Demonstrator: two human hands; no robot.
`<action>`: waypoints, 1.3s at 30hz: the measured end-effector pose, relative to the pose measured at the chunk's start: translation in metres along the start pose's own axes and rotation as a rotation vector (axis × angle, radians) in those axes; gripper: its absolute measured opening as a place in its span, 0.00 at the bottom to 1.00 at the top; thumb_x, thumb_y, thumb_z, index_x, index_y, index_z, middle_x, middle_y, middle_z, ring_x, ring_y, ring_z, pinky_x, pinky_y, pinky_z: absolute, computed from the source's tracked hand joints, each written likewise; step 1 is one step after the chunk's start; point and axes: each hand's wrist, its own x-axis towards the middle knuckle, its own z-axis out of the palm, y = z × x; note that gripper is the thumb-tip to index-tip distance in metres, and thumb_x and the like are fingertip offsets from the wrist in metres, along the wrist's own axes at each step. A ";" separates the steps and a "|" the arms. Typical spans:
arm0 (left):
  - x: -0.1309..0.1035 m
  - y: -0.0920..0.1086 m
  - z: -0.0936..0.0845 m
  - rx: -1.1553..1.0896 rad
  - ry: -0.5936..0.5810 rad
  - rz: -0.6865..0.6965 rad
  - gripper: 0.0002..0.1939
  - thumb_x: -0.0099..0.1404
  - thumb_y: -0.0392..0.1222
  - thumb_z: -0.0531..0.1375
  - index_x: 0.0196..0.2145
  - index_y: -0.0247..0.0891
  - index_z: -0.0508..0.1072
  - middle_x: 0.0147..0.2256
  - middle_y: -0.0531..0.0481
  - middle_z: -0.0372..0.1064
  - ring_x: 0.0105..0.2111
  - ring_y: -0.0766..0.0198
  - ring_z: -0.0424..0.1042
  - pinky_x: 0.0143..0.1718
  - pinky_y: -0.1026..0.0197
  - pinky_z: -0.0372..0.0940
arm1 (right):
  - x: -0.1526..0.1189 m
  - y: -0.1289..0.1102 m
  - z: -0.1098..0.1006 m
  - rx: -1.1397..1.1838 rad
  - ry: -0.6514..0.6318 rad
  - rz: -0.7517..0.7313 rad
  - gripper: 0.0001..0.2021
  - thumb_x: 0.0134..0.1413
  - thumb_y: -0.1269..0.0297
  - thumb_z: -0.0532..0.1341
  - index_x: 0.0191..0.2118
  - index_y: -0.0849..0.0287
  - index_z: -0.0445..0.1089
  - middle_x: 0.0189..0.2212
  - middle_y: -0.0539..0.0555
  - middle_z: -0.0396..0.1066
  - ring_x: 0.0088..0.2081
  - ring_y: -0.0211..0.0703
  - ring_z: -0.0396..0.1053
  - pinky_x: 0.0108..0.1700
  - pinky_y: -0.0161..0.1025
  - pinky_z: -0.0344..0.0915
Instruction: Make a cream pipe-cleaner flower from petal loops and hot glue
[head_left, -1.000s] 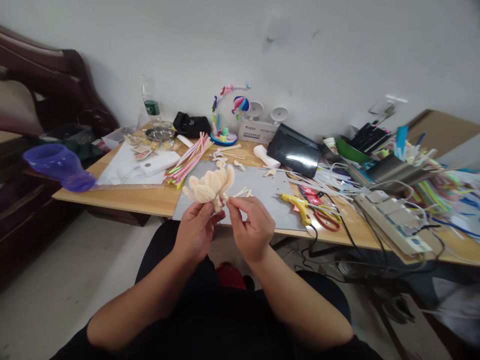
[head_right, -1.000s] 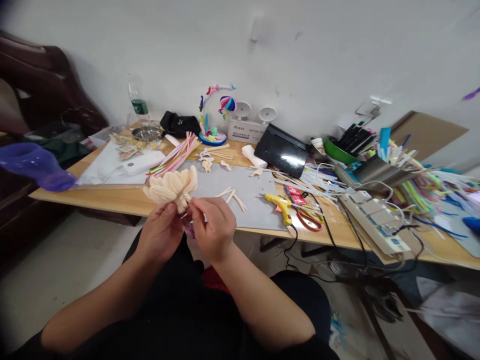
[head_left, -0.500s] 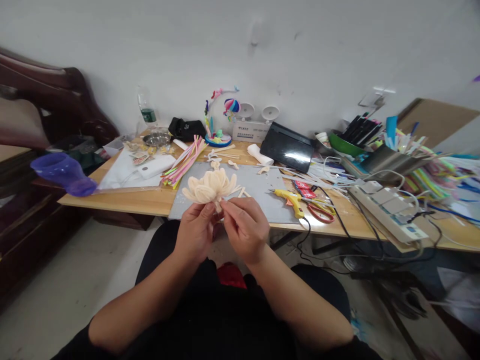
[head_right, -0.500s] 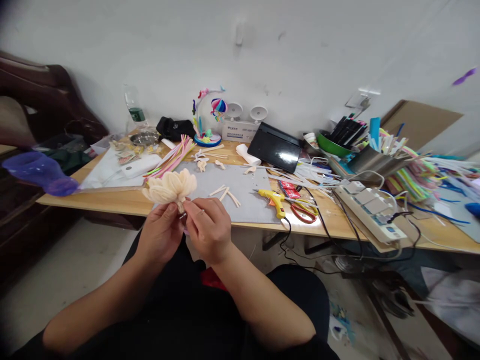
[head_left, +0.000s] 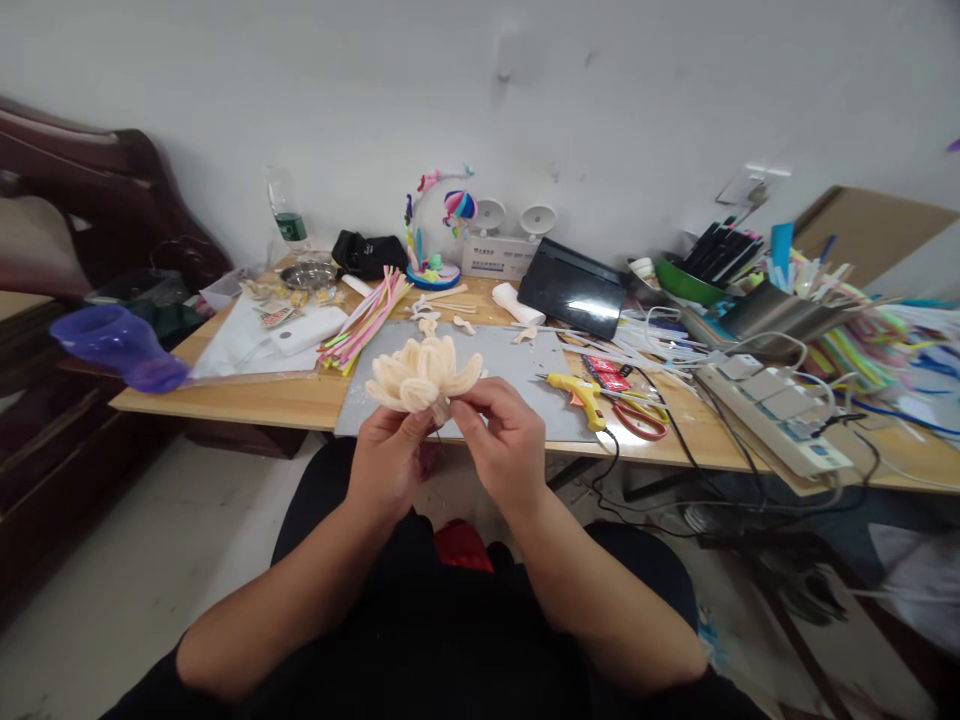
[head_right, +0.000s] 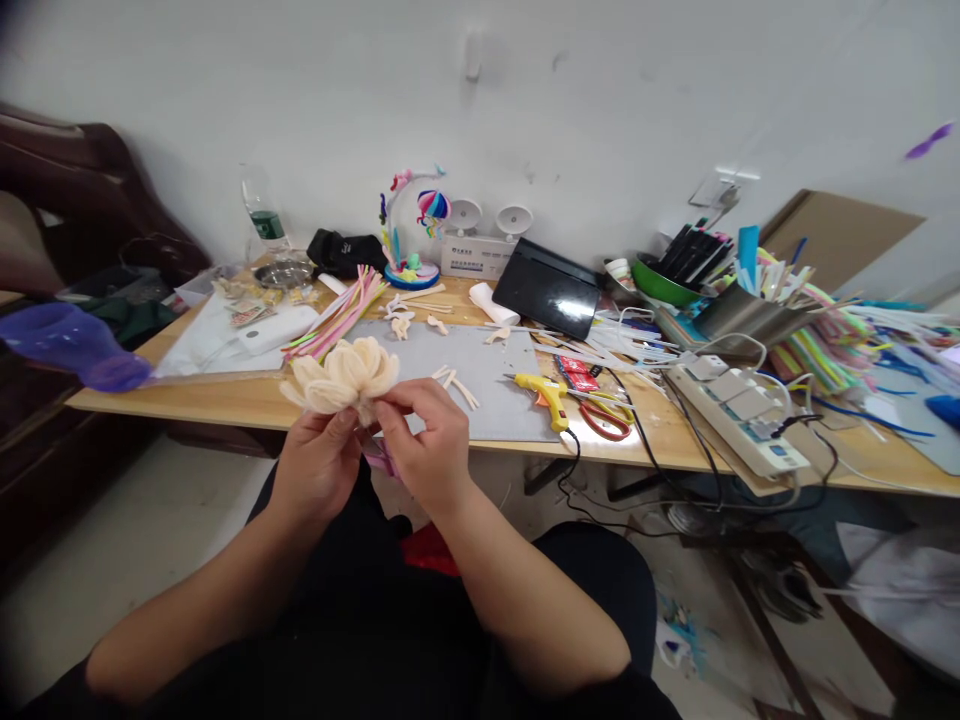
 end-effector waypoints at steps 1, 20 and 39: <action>0.000 -0.001 -0.001 0.016 -0.010 0.001 0.08 0.50 0.41 0.66 0.29 0.38 0.75 0.25 0.51 0.73 0.24 0.66 0.69 0.24 0.64 0.63 | 0.001 0.002 0.001 0.049 -0.004 0.061 0.03 0.50 0.71 0.59 0.31 0.59 0.71 0.28 0.51 0.69 0.33 0.37 0.68 0.37 0.37 0.67; 0.002 0.002 -0.013 0.031 -0.042 0.020 0.06 0.49 0.41 0.67 0.26 0.38 0.75 0.25 0.49 0.73 0.32 0.58 0.73 0.31 0.59 0.67 | -0.003 0.008 0.011 0.498 0.015 0.351 0.03 0.48 0.66 0.61 0.29 0.58 0.72 0.26 0.50 0.70 0.30 0.36 0.68 0.35 0.37 0.67; 0.005 0.005 -0.006 0.016 -0.099 -0.137 0.08 0.49 0.42 0.66 0.28 0.35 0.76 0.21 0.49 0.70 0.27 0.61 0.71 0.28 0.60 0.66 | -0.010 0.007 0.004 -0.110 0.063 -0.215 0.10 0.52 0.73 0.58 0.38 0.54 0.73 0.32 0.53 0.65 0.36 0.39 0.66 0.36 0.40 0.68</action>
